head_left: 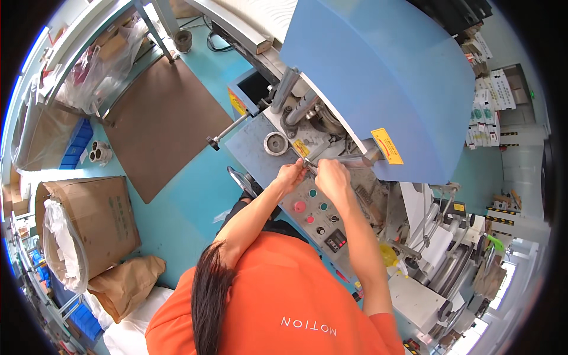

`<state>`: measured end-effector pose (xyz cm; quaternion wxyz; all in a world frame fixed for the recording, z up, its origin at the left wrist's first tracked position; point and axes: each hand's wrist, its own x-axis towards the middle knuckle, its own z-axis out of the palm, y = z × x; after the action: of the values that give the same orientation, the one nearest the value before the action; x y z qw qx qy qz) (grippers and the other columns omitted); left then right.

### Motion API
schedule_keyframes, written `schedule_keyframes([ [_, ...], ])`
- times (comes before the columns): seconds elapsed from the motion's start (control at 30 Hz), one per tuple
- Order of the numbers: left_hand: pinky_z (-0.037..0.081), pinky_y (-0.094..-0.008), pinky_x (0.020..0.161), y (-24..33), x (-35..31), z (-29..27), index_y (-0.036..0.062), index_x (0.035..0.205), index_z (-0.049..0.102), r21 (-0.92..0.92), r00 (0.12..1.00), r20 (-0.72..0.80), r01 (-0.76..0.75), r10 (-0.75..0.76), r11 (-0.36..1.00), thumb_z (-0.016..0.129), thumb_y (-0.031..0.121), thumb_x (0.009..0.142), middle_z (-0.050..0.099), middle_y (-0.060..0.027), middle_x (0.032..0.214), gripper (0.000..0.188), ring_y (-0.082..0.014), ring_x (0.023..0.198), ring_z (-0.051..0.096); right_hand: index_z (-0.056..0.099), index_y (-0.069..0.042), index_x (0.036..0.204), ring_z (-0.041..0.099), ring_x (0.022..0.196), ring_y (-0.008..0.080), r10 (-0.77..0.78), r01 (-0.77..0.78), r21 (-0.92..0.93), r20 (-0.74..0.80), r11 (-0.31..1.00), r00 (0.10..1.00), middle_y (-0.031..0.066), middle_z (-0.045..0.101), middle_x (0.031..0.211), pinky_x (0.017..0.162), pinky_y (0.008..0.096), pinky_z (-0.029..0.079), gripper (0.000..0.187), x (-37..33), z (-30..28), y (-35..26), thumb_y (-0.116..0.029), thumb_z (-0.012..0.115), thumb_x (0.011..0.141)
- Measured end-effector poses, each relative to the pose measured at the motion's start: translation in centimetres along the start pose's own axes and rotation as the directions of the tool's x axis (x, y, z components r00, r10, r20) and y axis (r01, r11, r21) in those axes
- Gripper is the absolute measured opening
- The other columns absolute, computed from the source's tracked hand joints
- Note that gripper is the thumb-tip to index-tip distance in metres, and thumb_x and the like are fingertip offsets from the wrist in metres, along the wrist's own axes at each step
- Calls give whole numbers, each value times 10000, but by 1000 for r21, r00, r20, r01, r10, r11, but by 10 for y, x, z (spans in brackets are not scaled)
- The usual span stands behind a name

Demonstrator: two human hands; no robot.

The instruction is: Organizing and stacking folded paper products coming off a machine conveyor belt in a production facility.

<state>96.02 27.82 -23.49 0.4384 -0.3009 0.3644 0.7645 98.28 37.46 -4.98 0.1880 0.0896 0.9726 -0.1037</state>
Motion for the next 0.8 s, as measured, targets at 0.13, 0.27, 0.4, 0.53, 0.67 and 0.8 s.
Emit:
schedule_keyframes([
  [0.13,401,-206,489,-8,0,3,-15,832,629,91,992,-52,-111,116,990,551,362,993,599,-37,718,417,-89,562,493,684,-4,846,661,918,408,18,-13,-54,93,998,996,253,677,935,804,472,532,143,23,-6,-9,-108,598,799],
  [0.27,378,-244,460,-13,-1,13,3,791,630,213,979,-91,-161,183,964,533,377,994,581,-30,647,437,-101,527,485,707,-13,890,674,935,375,78,-56,-120,185,991,980,223,690,966,802,451,541,185,35,-17,-16,-133,622,779],
  [0.4,378,-261,489,-31,19,13,10,765,617,229,947,-145,-250,287,941,523,360,996,587,-33,650,429,-111,524,483,760,-101,909,692,955,303,142,-88,-209,259,974,955,167,707,1013,791,397,553,196,71,-7,-48,-214,682,769],
  [0.53,365,-271,477,-27,15,11,14,757,615,172,959,-139,-222,247,960,551,358,983,576,-26,639,417,-110,521,470,752,-76,885,699,916,309,163,-121,-186,231,975,959,152,719,939,764,407,558,184,69,1,-33,-195,704,753],
  [0.67,370,-281,487,-18,-4,20,-5,771,622,249,934,-169,-269,315,930,548,358,986,578,-26,639,429,-107,526,467,698,-6,800,685,830,381,36,-32,59,-68,998,997,242,682,848,718,468,545,150,14,17,-7,-146,644,800],
  [0.8,414,-287,541,-20,-3,16,-18,804,630,329,902,-126,-354,412,876,545,387,985,593,-32,656,451,-117,563,502,671,-18,861,683,740,387,89,-74,89,-171,993,981,217,680,763,679,481,541,146,-22,42,-2,-101,552,855],
])
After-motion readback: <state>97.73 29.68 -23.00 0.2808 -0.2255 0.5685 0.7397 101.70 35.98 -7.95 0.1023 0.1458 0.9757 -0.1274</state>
